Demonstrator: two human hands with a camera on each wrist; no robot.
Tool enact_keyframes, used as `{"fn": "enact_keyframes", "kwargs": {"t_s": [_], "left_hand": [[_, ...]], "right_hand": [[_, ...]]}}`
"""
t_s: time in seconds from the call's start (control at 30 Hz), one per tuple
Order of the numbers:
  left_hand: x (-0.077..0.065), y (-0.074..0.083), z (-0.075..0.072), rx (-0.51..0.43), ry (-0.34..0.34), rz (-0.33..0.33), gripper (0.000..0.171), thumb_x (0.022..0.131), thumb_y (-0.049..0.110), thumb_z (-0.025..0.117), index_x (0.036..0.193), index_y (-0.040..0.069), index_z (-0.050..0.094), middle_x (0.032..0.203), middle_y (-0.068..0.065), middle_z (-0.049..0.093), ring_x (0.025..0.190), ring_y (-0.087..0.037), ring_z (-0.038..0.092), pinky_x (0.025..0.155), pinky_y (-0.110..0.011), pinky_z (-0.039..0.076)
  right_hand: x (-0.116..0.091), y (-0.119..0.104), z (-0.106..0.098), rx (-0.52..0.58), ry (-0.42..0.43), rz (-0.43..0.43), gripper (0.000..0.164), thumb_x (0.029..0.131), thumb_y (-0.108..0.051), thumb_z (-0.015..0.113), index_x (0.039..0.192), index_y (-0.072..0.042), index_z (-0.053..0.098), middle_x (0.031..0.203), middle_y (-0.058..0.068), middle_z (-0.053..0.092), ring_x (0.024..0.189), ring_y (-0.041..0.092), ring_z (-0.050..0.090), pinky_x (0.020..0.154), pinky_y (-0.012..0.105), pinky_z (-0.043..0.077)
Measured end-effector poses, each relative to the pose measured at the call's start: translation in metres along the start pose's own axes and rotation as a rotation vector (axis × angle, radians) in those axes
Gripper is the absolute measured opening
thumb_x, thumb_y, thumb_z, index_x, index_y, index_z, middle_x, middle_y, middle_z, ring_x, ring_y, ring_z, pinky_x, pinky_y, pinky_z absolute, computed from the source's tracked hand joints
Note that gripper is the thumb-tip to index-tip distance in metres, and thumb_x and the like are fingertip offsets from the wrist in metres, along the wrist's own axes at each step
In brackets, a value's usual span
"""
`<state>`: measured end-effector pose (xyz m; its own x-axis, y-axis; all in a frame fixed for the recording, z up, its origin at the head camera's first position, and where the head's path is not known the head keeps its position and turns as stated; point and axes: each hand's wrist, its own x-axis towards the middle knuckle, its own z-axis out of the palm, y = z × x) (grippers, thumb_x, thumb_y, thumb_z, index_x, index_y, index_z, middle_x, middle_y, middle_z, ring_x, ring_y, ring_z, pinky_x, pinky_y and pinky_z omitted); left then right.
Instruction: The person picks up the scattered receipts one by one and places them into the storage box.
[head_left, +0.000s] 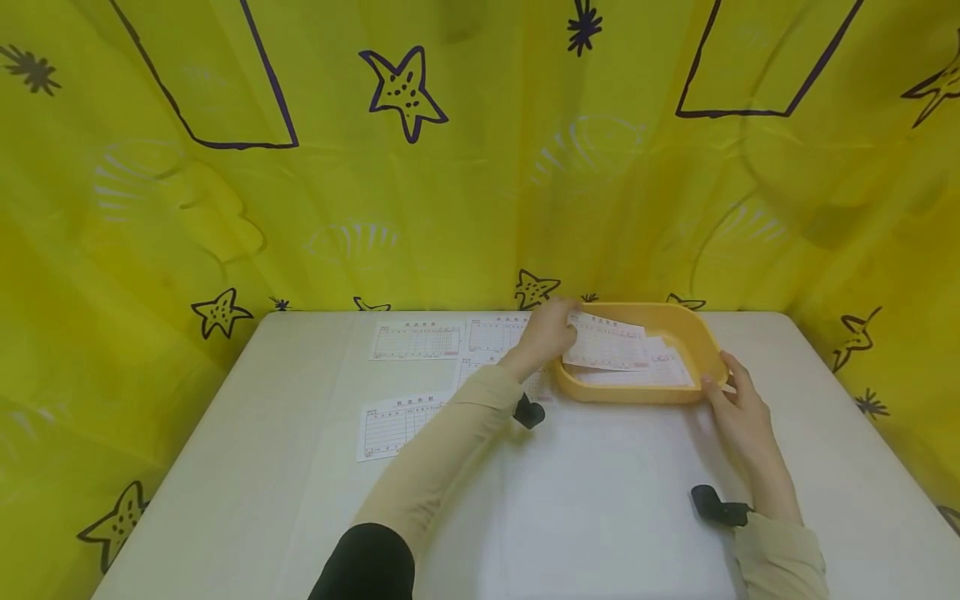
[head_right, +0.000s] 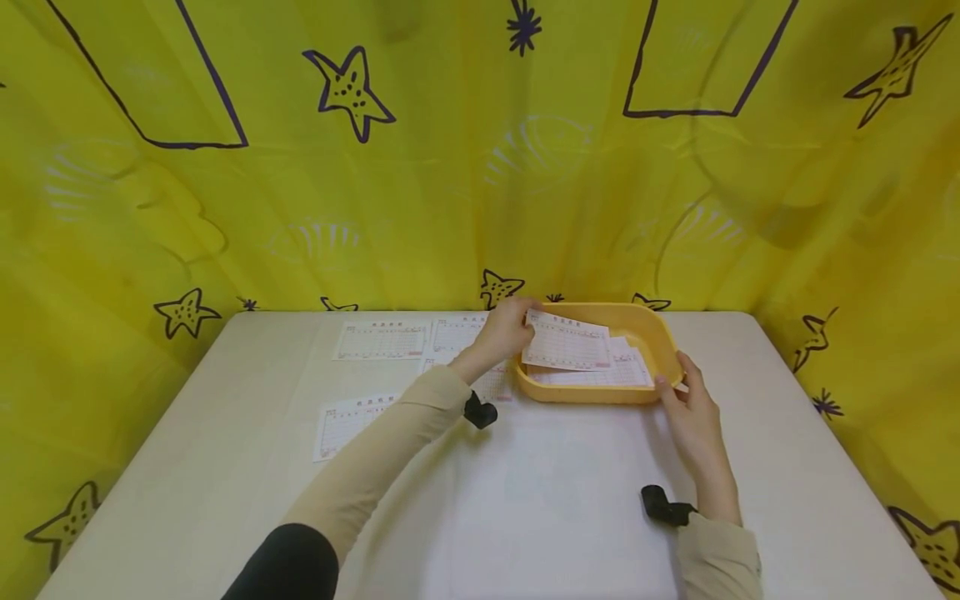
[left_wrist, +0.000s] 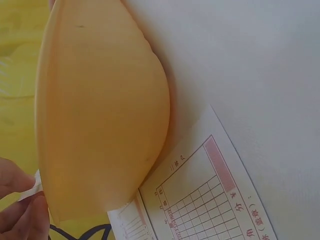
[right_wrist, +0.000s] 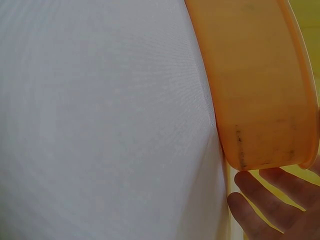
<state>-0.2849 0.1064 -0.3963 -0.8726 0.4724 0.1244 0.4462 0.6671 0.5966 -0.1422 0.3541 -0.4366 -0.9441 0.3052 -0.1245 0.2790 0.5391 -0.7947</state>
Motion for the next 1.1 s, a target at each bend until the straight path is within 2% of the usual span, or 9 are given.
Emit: {"fn": "enact_keyframes", "kwargs": {"t_s": [0.23,0.5,0.73,1.1], "left_hand": [[-0.004,-0.003,-0.003,0.012,0.035,-0.008,0.039,0.091,0.005,0.056,0.13,0.009,0.058,0.13,-0.007,0.06,0.122,-0.021,0.055,0.104,-0.032,0.046],[-0.012,-0.016,-0.009,-0.043,0.087,0.01,0.037,0.091,0.005,0.056,0.128,0.009,0.059,0.13,-0.009,0.059,0.121,-0.023,0.054,0.102,-0.035,0.046],[-0.035,-0.033,-0.015,-0.088,0.128,0.01,0.035,0.09,0.009,0.056,0.125,0.01,0.061,0.124,-0.007,0.061,0.109,-0.021,0.058,0.088,-0.03,0.051],[-0.083,-0.059,-0.035,-0.134,0.14,0.011,0.03,0.089,0.007,0.059,0.118,0.008,0.063,0.113,-0.009,0.065,0.099,-0.022,0.064,0.082,-0.031,0.054]], "right_hand": [[0.0,0.001,0.0,-0.006,0.004,-0.016,0.07,0.101,-0.046,0.034,0.155,-0.017,0.002,0.151,0.037,0.019,0.131,0.058,0.032,0.103,0.071,0.028],[0.001,0.002,0.001,-0.011,0.002,-0.012,0.07,0.1,-0.048,0.034,0.155,-0.018,0.002,0.151,0.037,0.019,0.131,0.057,0.032,0.102,0.071,0.028],[0.001,0.002,0.001,-0.008,-0.001,-0.012,0.071,0.1,-0.048,0.034,0.155,-0.018,0.001,0.151,0.036,0.019,0.131,0.057,0.032,0.102,0.071,0.028],[0.003,0.004,-0.001,-0.027,0.002,-0.026,0.071,0.1,-0.047,0.034,0.155,-0.017,0.002,0.151,0.037,0.02,0.129,0.058,0.033,0.102,0.071,0.028]]}}
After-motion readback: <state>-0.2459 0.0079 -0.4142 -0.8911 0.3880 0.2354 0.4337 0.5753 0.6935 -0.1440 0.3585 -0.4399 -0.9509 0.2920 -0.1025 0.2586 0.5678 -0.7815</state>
